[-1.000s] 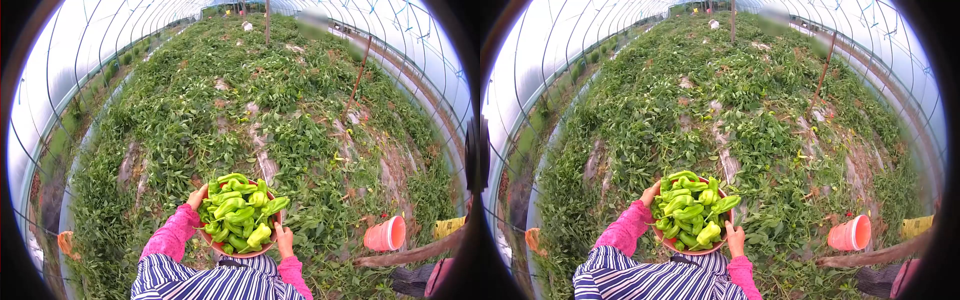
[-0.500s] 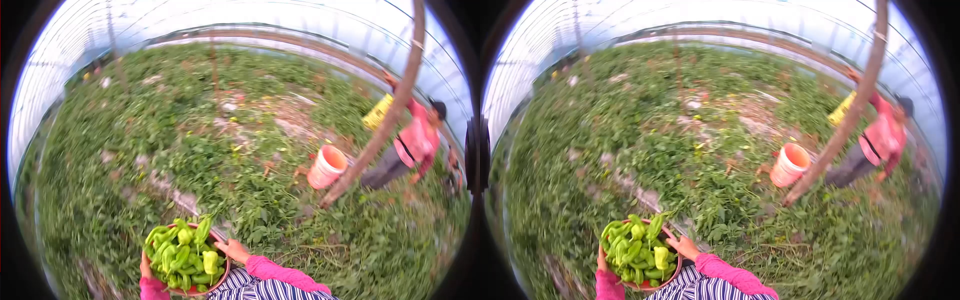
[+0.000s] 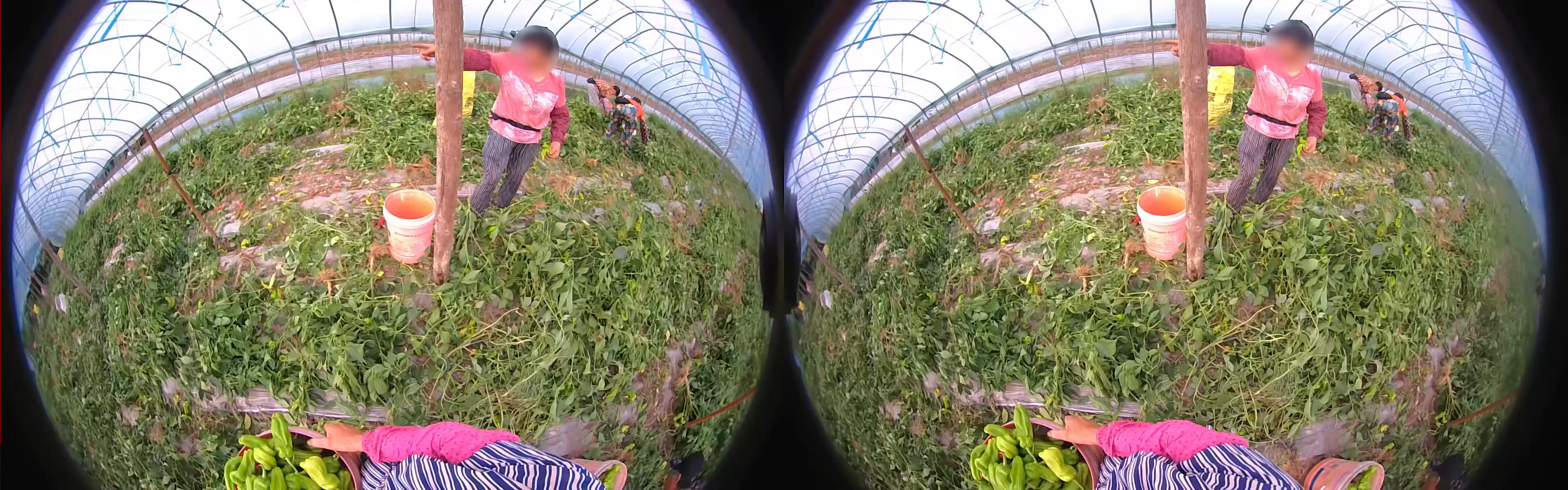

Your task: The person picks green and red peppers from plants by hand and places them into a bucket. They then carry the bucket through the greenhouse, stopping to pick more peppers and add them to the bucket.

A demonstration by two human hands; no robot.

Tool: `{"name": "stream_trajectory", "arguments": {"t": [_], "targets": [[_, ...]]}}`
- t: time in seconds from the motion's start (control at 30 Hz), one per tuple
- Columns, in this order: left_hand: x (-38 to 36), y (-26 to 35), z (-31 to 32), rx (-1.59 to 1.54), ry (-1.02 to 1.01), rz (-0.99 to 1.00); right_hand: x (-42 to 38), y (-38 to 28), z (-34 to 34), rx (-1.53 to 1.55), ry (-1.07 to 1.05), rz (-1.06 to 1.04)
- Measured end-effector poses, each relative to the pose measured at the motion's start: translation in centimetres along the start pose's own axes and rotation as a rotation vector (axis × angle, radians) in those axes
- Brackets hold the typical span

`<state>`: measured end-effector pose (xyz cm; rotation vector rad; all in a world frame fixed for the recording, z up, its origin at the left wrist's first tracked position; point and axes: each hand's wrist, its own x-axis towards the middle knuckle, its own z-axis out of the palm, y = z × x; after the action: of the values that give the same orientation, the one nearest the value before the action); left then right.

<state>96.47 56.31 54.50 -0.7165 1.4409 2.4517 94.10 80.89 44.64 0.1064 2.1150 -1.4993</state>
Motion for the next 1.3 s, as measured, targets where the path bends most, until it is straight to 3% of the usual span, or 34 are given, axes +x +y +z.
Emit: {"name": "stream_trajectory", "arguments": {"t": [0.23,0.3,0.33,0.37,0.4,0.43,0.5,1.07,1.3], "targets": [[-2.2,0.3,-7.4,-0.084,0.036,0.138,-1.0,-0.9,-0.4,0.079,0.015,-0.003],[-3.3,-0.2,-9.0,-0.091,0.163,0.091,-1.0,-0.9,0.1,0.071,0.115,-0.089],[-2.9,-0.7,-10.0,-0.168,0.226,0.062,0.1,0.2,0.4,0.033,0.06,-0.016],[-3.4,-0.7,-10.4,-0.068,0.36,0.074,-0.6,-0.8,0.0,0.062,0.088,-0.054],[-1.4,-2.3,-14.2,-0.103,0.434,0.125,1.1,1.6,1.2,-0.039,0.164,-0.114],[-1.5,-2.6,-14.6,-0.052,0.47,0.153,0.7,0.6,0.7,0.064,0.111,-0.117],[0.2,-4.7,-18.9,0.051,0.54,0.15,1.9,2.0,1.0,-0.032,0.084,-0.097],[-1.3,-6.6,-20.1,-0.025,0.665,0.149,4.3,-0.1,1.5,-0.082,-0.044,-0.13],[0.6,-7.3,-23.8,0.329,0.767,0.103,5.0,-2.1,1.7,-0.123,-0.032,-0.156]]}}
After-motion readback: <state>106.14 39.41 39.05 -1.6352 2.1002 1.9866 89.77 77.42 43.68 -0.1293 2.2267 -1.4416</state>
